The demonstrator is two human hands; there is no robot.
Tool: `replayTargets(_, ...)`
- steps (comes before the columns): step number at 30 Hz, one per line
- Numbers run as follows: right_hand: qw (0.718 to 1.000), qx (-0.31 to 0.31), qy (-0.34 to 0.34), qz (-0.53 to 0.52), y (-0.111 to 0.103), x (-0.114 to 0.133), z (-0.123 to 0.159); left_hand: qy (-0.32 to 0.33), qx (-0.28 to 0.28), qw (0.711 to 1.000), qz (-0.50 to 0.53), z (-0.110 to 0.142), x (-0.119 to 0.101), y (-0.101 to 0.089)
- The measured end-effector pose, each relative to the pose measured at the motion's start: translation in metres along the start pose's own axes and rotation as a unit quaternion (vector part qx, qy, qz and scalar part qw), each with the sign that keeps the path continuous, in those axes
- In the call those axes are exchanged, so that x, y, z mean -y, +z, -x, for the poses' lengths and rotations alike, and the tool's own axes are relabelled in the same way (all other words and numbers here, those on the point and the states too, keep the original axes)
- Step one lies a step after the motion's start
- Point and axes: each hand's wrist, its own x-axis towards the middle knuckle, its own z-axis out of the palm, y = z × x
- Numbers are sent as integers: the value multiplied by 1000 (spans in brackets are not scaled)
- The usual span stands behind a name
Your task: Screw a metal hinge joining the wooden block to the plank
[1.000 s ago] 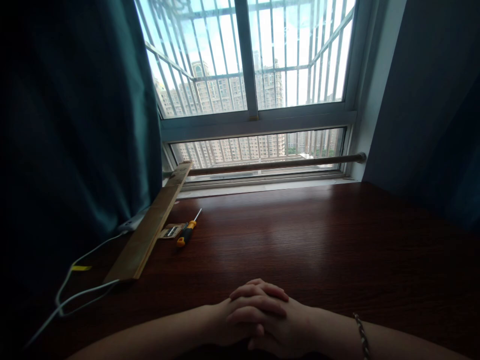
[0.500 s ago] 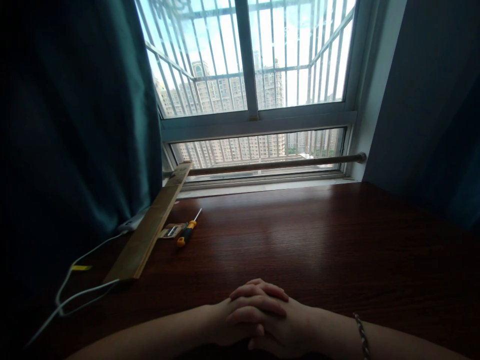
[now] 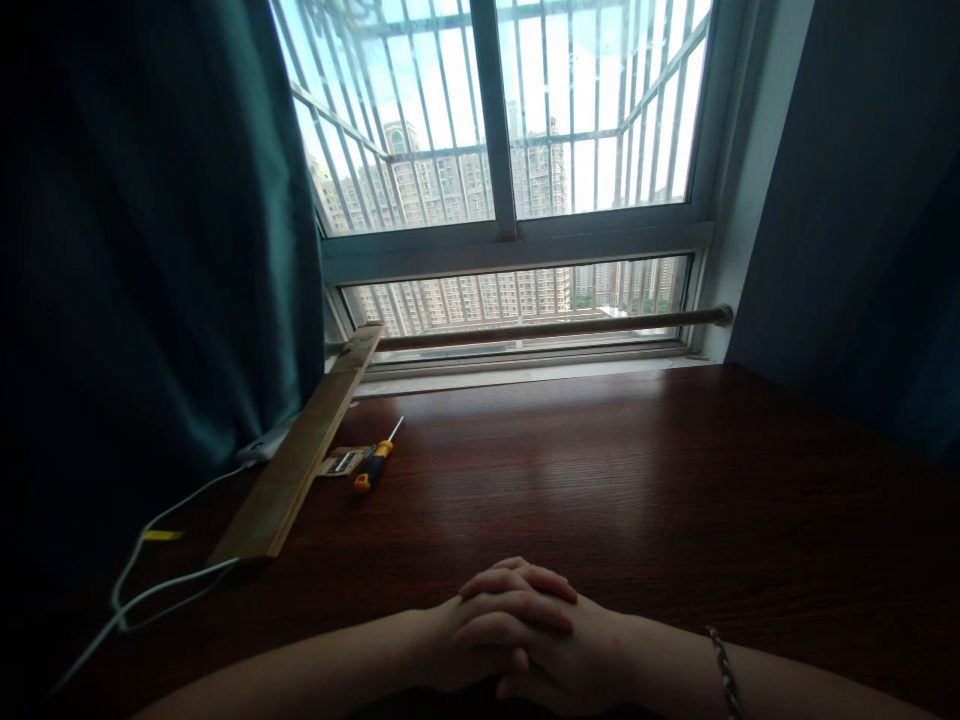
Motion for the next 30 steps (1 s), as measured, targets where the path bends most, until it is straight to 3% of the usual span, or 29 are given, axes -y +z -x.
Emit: replayTargets(30, 1000, 4, 15, 4, 0, 1, -1, 1, -9, 1000, 15, 0, 3, 3)
